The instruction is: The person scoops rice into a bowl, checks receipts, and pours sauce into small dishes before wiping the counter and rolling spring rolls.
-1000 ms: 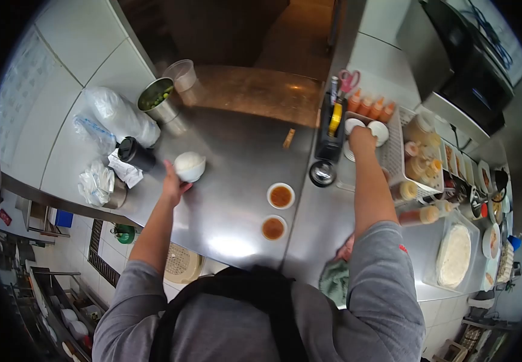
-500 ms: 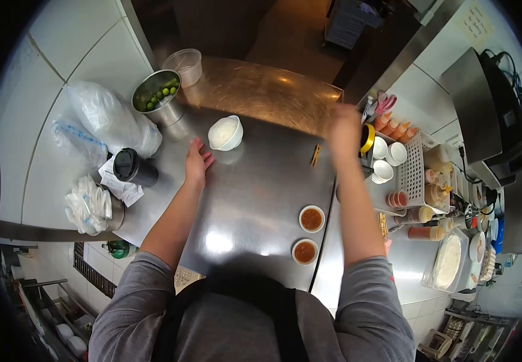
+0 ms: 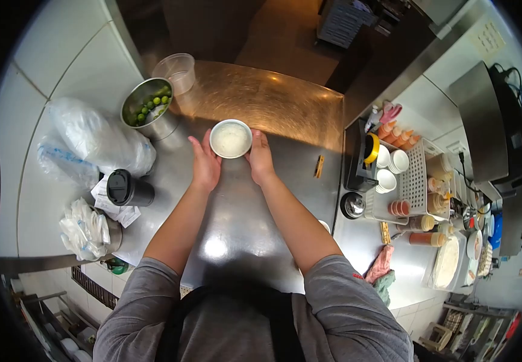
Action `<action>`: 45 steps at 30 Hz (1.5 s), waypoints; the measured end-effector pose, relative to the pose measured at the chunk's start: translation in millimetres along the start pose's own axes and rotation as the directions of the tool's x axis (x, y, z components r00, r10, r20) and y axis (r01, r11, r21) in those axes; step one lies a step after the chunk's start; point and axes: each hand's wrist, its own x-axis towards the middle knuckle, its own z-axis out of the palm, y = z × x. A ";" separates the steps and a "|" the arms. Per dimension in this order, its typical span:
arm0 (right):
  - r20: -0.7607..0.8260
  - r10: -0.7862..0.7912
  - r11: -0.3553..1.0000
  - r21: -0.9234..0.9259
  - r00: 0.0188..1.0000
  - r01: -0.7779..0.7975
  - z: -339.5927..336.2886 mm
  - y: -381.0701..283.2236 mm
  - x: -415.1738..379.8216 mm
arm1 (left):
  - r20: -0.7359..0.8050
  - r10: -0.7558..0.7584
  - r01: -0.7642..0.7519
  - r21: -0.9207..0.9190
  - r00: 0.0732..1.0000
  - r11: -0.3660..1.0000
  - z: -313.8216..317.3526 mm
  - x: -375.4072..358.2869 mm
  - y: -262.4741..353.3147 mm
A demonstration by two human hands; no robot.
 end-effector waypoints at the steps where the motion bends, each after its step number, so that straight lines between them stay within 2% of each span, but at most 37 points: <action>1: -0.017 0.011 1.000 -0.029 1.000 -0.011 -4.5 -3.6 -2.7 | 0.036 0.005 -0.005 0.003 0.999 1.000 -0.3 2.9 -1.2; 3: -0.082 0.003 0.999 -0.043 0.997 -0.007 -26.5 -28.0 -15.5 | 0.025 0.067 -0.069 0.090 0.997 0.994 -9.9 0.7 -4.1; 4: -0.081 -0.226 0.959 -0.195 0.971 0.207 -43.9 -53.2 -27.8 | -0.025 0.063 -0.057 0.199 0.998 0.978 -22.1 -3.2 -1.4; 5: -0.042 -0.439 0.849 -0.347 0.898 0.399 -67.4 -74.6 -36.4 | -0.078 0.044 -0.019 0.291 0.996 0.956 -33.0 -13.6 4.0; 6: -0.055 -0.636 0.710 -0.434 0.770 0.555 -108.3 -98.6 -32.2 | -0.167 0.121 -0.044 0.406 0.979 0.913 -46.8 -27.3 4.3; 7: -0.036 -0.797 0.530 -0.519 0.603 0.671 -152.6 -126.0 -30.3 | -0.194 0.111 -0.007 0.469 0.975 0.883 -61.4 -45.1 8.4; 8: -0.163 -0.827 0.519 -0.593 0.539 0.616 -175.8 -158.6 -45.9 | -0.228 0.112 0.026 0.527 0.967 0.849 -70.8 -68.1 12.1; 9: -0.213 -0.910 0.409 -0.609 0.357 0.679 -231.4 -172.4 -24.8 | -0.197 0.208 -0.057 0.580 0.958 0.813 -68.1 -95.8 11.7; 10: -0.136 -0.935 0.271 -0.869 0.327 0.415 -272.9 -182.9 -23.5 | -0.162 0.181 -0.051 0.592 0.970 0.805 -75.1 -123.7 9.6; 11: -0.054 -0.947 0.088 -0.992 0.317 0.094 -303.6 -191.6 -24.4 | -0.149 0.190 -0.028 0.713 0.971 0.701 -75.1 -153.5 9.8; 12: -0.209 -0.616 0.096 -0.977 0.760 -0.192 -324.4 -192.3 -27.0 | -0.177 0.173 0.017 0.743 0.969 0.669 -76.6 -180.1 5.7; 13: -0.051 -0.418 -0.205 -0.967 0.907 -0.149 -406.3 -154.4 20.1 | -0.133 0.215 -0.014 0.821 0.968 0.571 -80.4 -203.1 -1.3; 14: 0.020 -0.231 -0.382 -0.921 0.973 -0.072 -401.6 -148.2 9.9 | -0.039 0.250 -0.081 0.889 0.968 0.451 -91.4 -219.9 -11.5; 15: -0.046 -0.373 -0.260 -0.954 0.927 -0.152 -367.2 -151.5 -17.1 | 0.282 0.335 -0.355 0.917 0.899 0.181 -82.4 -231.6 -7.2; 16: -0.069 -0.321 -0.421 -0.883 0.945 -0.208 -343.6 -163.7 -25.8 | 0.362 0.339 -0.420 0.900 0.868 0.116 -74.6 -236.1 -7.5; 17: -0.048 -0.326 -0.425 -0.885 0.944 -0.191 -339.7 -164.7 -23.3 | 0.439 0.331 -0.480 0.876 0.835 0.048 -69.1 -240.3 -6.2; 19: -0.110 -0.409 -0.401 -0.870 0.906 -0.287 -331.5 -159.5 -22.4 | 0.449 0.333 -0.473 0.881 0.829 -0.013 -66.0 -241.2 -6.4; 21: -0.072 -0.516 -0.316 -0.910 0.853 -0.268 -332.8 -159.3 -27.9 | 0.258 0.283 -0.314 0.933 0.924 0.174 -61.1 -242.1 -4.4; 23: -0.265 -0.711 0.257 -0.960 0.651 -0.111 -349.5 -162.4 -23.9 | 0.298 0.293 -0.356 0.919 0.908 0.169 -70.2 -242.7 -9.5; 24: -0.214 -0.812 0.288 -0.956 0.544 0.054 -337.8 -166.3 -34.9 | 0.315 0.303 -0.373 0.914 0.899 0.156 -70.9 -242.5 -10.4; 25: -0.189 -0.804 0.340 -0.924 0.564 0.175 -323.9 -166.7 -44.0 | 0.337 0.308 -0.394 0.907 0.890 0.146 -70.9 -241.5 -11.8; 26: -0.218 -0.755 0.409 -0.893 0.619 0.185 -285.9 -165.1 -67.9 | 0.321 0.313 -0.381 0.912 0.894 0.152 -68.1 -241.9 -11.6; 27: -0.094 -0.751 0.336 -0.906 0.654 0.256 -283.5 -130.0 -59.9 | 0.348 0.291 -0.401 0.904 0.891 0.148 -66.6 -241.6 -11.5; 28: 0.085 -0.777 0.204 -0.904 0.624 0.377 -232.0 -122.3 -108.8 | 0.339 0.296 -0.393 0.907 0.893 0.148 -66.8 -241.2 -12.4; 29: 0.261 -0.684 0.143 -0.868 0.681 0.476 -219.3 -79.2 -102.8 | 0.328 0.295 -0.382 0.912 0.897 0.147 -67.2 -241.9 -13.4; 30: 0.516 -0.542 -0.200 -0.846 0.663 0.495 -176.8 -79.5 -158.4 | 0.352 0.255 -0.395 0.907 0.900 0.142 -67.8 -242.2 -14.8; 31: 0.585 -0.387 -0.234 -0.810 0.713 0.538 -155.9 -46.6 -176.3 | 0.346 0.270 -0.394 0.906 0.899 0.153 -68.2 -242.2 -16.0; 32: 0.681 -0.296 -0.238 -0.731 0.670 0.639 -142.2 -21.4 -194.5 | 0.338 0.288 -0.394 0.904 0.896 0.165 -68.1 -242.2 -17.1; 34: 0.695 -0.146 -0.314 -0.707 0.704 0.633 -134.6 24.2 -207.5 | 0.353 0.265 -0.401 0.903 0.897 0.155 -68.0 -242.6 -18.0; 37: 0.644 -0.158 -0.217 -0.762 0.749 0.610 -154.2 14.9 -213.1 | 0.359 0.269 -0.405 0.903 0.894 0.141 -68.6 -243.1 -20.4; 39: 0.488 -0.386 -0.130 -0.869 0.783 0.478 -171.9 -50.0 -224.5 | 0.378 0.299 -0.423 0.901 0.876 0.100 -67.8 -244.5 -20.3; 40: 0.421 -0.560 -0.079 -0.885 0.714 0.460 -203.5 -73.7 -204.9 | 0.381 0.292 -0.423 0.901 0.877 0.093 -67.7 -244.7 -20.8; 41: 0.268 -0.659 0.023 -0.927 0.703 0.375 -236.1 -115.6 -198.3 | 0.362 0.291 -0.406 0.908 0.886 0.107 -68.0 -243.8 -21.8; 42: -0.202 -0.542 0.308 -0.951 0.816 -0.030 -245.9 -179.4 -227.1 | 0.340 0.291 -0.387 0.914 0.894 0.121 -67.9 -243.7 -22.2; 43: -0.145 -0.829 0.094 -0.988 0.541 -0.122 -329.9 -181.2 -184.8 | 0.336 0.288 -0.381 0.917 0.897 0.115 -66.9 -244.1 -21.5; 44: -0.096 -0.903 -0.028 -0.959 0.419 -0.281 -357.2 -217.4 -204.6 | 0.329 0.284 -0.372 0.922 0.900 0.109 -65.1 -244.2 -20.7; 45: -0.285 -0.871 0.127 -0.917 0.399 -0.378 -387.9 -242.1 -205.8 | 0.318 0.282 -0.359 0.927 0.905 0.105 -63.4 -244.6 -20.9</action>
